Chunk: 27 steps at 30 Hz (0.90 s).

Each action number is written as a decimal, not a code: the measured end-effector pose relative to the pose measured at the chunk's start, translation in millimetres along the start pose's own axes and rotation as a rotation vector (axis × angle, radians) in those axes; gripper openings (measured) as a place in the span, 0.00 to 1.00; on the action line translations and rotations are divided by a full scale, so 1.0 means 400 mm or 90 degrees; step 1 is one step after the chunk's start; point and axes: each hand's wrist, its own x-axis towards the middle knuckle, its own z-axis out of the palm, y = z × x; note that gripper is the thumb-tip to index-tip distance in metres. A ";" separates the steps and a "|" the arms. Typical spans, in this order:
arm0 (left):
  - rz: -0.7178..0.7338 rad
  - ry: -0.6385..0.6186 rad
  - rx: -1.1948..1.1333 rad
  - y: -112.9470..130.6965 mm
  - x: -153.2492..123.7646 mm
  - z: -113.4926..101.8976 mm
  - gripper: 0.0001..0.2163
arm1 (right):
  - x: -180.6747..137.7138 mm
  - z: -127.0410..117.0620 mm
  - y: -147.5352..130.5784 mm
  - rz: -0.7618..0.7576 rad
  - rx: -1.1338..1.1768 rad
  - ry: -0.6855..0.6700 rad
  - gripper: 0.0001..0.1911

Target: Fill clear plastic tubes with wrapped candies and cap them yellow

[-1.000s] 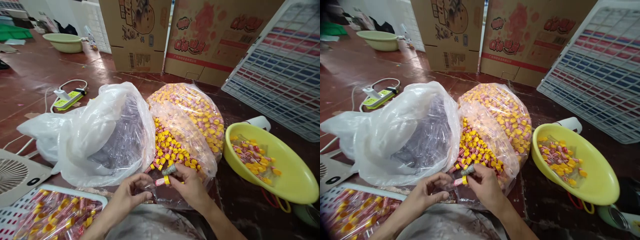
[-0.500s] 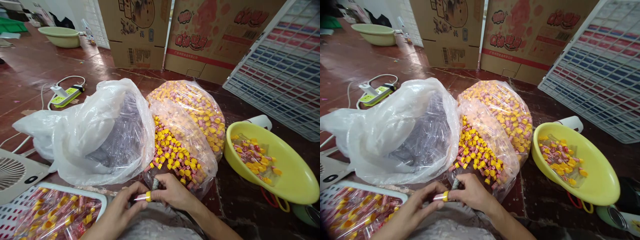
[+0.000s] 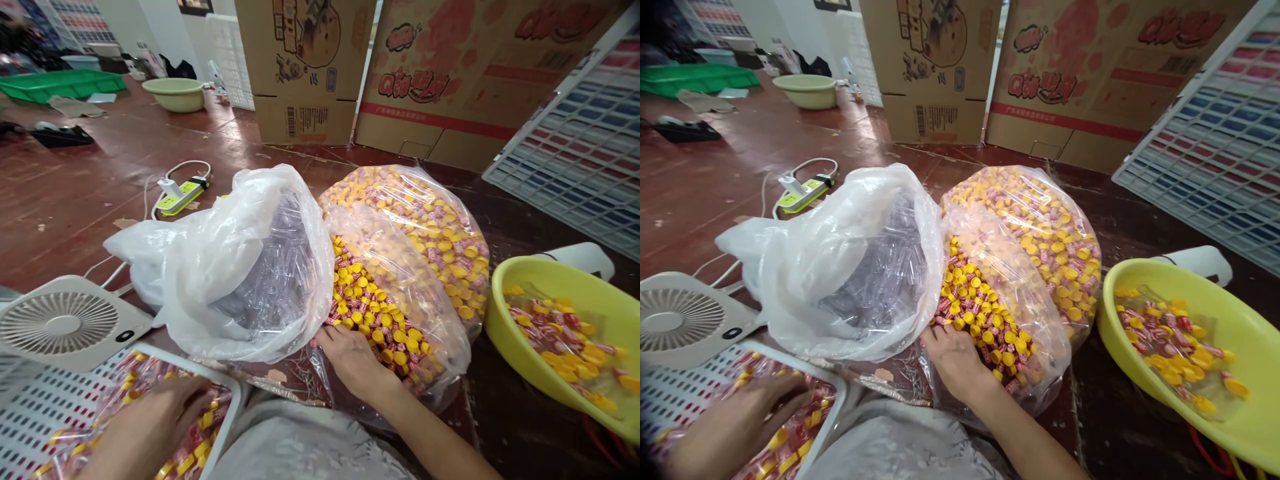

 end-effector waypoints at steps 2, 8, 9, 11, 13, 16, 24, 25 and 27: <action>0.021 0.039 0.036 0.099 0.040 -0.033 0.15 | -0.006 0.011 -0.003 0.011 -0.015 -0.009 0.15; -0.002 0.037 0.181 0.252 0.163 -0.040 0.12 | -0.070 0.022 0.009 0.107 0.048 0.048 0.05; -0.014 0.014 0.185 0.256 0.173 -0.035 0.12 | -0.084 0.017 0.013 0.131 0.099 0.065 0.06; -0.019 -0.023 0.183 0.250 0.180 -0.028 0.13 | -0.109 0.005 0.021 0.183 0.243 0.092 0.06; -0.019 -0.023 0.159 0.231 0.171 -0.029 0.14 | -0.128 -0.008 0.023 0.235 0.421 0.102 0.08; -0.024 0.021 0.036 0.198 0.137 -0.044 0.16 | -0.135 -0.025 0.012 0.283 0.695 0.103 0.10; 0.035 -0.147 -0.658 0.241 0.064 -0.058 0.16 | -0.104 -0.059 -0.055 0.206 0.892 0.023 0.20; 0.037 -0.171 -0.707 0.252 0.064 -0.053 0.16 | -0.104 -0.061 -0.059 0.195 0.877 0.024 0.19; 0.038 -0.199 -0.761 0.266 0.069 -0.043 0.17 | -0.110 -0.063 -0.060 0.200 0.858 0.038 0.19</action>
